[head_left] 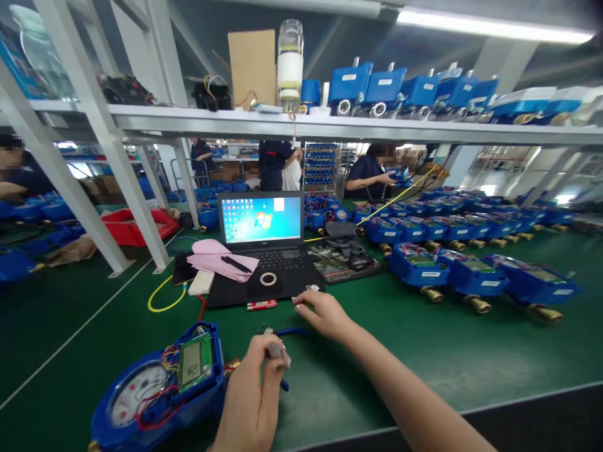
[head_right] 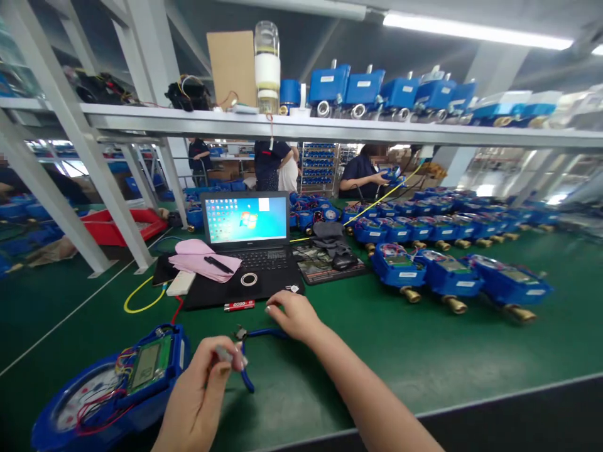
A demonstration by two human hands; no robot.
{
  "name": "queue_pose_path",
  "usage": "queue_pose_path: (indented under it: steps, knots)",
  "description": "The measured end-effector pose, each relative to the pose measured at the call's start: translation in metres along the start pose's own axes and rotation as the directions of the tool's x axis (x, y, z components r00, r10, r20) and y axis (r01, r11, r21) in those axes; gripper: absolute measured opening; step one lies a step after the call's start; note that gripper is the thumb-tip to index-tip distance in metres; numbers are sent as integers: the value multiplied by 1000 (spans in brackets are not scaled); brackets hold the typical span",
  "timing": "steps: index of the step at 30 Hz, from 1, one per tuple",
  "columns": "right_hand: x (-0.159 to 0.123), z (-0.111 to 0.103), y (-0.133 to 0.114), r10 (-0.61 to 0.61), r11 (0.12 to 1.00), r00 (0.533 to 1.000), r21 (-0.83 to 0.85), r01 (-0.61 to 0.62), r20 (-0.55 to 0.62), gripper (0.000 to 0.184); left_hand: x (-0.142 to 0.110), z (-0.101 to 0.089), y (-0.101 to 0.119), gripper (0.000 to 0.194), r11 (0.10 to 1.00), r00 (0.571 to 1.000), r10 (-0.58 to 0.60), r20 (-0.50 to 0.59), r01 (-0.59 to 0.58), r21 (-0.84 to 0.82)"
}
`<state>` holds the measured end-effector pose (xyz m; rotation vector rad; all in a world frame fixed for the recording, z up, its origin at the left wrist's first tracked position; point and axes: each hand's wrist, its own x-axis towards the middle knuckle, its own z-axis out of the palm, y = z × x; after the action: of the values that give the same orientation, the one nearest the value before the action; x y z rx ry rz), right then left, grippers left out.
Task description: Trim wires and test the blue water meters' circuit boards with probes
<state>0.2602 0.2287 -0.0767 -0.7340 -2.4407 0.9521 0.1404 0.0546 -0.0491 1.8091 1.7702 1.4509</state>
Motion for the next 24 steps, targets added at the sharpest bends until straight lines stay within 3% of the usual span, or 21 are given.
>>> queue_pose_path:
  steps: [3, 7, 11, 18, 22, 24]
  knots:
    - [13, -3, 28, -14, 976, 1000, -218, 8, -27, 23, 12, 21, -5, 27, 982, 981, -191, 16, 191, -2]
    - [10, 7, 36, -2, 920, 1000, -393, -2, -10, 29, 34, 50, -18, 27, 975, 976, -218, 25, 217, 38]
    - [5, 11, 31, 15, 884, 1000, -467, -6, 15, 31, 55, 75, -34, 25, 972, 974, -225, -31, 226, 67]
    - [1, 10, 35, 35, 911, 999, -412, -24, 20, 22, 66, 96, -54, 23, 958, 960, -244, -139, 260, 119]
    - [-2, 11, 45, 88, 958, 995, -272, -96, -44, 17, 59, 97, -58, 24, 955, 965, -238, -113, 254, 152]
    - [1, 4, 52, 145, 968, 981, -185, -168, -130, 13, 55, 96, -59, 25, 958, 971, -223, -85, 235, 162]
